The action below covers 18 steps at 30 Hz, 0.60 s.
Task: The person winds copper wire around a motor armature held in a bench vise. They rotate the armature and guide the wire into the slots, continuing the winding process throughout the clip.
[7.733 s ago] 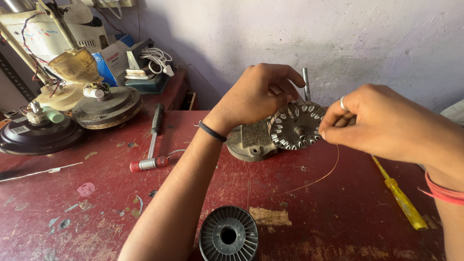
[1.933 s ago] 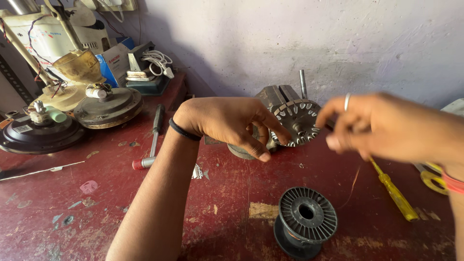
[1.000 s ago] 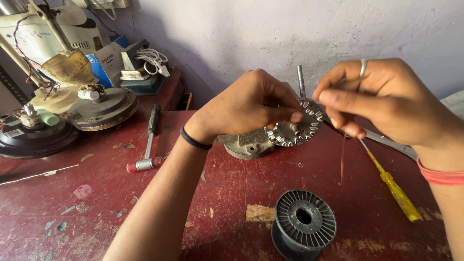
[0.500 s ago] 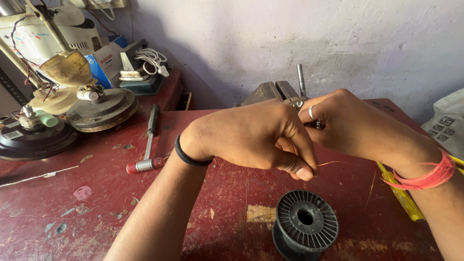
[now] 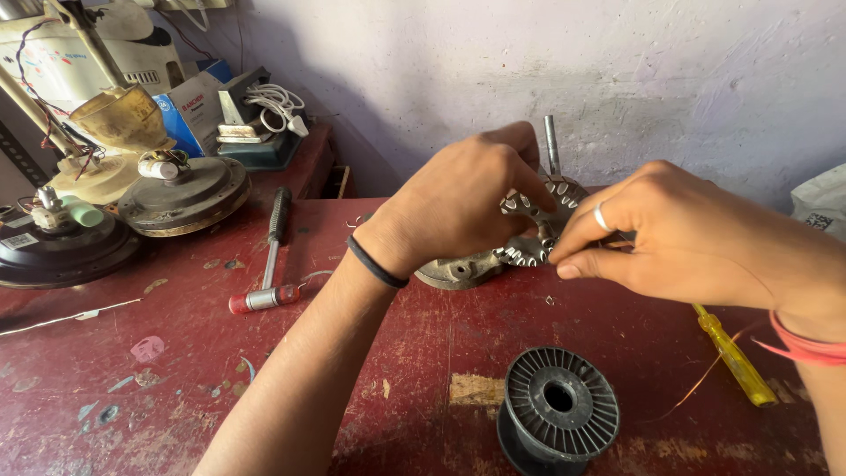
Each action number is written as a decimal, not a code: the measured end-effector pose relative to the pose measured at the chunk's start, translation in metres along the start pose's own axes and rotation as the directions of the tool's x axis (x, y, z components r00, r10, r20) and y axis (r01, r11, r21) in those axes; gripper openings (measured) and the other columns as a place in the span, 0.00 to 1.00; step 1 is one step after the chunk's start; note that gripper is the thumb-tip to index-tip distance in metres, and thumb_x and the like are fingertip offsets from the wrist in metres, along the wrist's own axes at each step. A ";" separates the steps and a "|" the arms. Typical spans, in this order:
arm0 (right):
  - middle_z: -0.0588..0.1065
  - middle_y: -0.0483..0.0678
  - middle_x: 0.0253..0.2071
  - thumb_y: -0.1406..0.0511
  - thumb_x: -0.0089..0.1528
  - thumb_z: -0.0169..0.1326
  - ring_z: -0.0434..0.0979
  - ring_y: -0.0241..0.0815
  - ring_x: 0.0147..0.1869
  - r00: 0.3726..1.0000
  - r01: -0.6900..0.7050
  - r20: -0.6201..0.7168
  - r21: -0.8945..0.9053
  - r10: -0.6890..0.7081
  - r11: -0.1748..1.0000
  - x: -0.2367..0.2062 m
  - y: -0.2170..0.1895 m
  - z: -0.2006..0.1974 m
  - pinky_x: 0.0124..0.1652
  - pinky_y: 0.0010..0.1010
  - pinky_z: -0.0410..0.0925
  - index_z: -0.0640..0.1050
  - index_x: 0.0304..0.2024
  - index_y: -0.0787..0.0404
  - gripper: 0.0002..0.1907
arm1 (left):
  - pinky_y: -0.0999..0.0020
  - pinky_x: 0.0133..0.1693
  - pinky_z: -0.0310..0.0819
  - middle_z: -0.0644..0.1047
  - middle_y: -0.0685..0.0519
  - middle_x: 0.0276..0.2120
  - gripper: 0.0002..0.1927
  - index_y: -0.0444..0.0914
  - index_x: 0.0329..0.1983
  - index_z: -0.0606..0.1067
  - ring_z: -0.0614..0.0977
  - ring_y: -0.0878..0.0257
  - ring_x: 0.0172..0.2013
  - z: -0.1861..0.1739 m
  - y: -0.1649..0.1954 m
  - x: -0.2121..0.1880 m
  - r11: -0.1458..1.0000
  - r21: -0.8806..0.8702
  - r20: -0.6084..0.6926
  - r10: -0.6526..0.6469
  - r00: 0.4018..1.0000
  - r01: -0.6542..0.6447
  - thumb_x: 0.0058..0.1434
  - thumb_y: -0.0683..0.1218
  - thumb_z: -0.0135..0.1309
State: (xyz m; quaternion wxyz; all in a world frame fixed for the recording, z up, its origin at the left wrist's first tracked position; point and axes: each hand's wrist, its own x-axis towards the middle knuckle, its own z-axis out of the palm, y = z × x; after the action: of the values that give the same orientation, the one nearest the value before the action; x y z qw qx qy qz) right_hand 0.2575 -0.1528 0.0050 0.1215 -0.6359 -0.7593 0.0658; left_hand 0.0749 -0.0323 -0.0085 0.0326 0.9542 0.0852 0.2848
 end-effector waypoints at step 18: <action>0.84 0.49 0.41 0.70 0.61 0.60 0.86 0.36 0.41 0.824 0.447 -0.431 0.098 -0.367 0.889 0.017 0.043 0.003 0.42 0.25 0.78 0.84 0.43 0.64 0.09 | 0.67 0.43 0.84 0.86 0.51 0.40 0.12 0.39 0.43 0.84 0.88 0.61 0.39 -0.017 -0.004 -0.005 0.979 -0.197 -0.012 -0.050 0.999 0.046 0.54 0.39 0.64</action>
State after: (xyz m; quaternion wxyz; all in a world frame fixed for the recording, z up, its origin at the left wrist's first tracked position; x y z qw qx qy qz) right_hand 0.2952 -0.1283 -0.0072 0.3470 -0.4431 -0.8264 -0.0196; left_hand 0.0603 -0.0291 0.0025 0.1330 0.9416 0.0798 0.2989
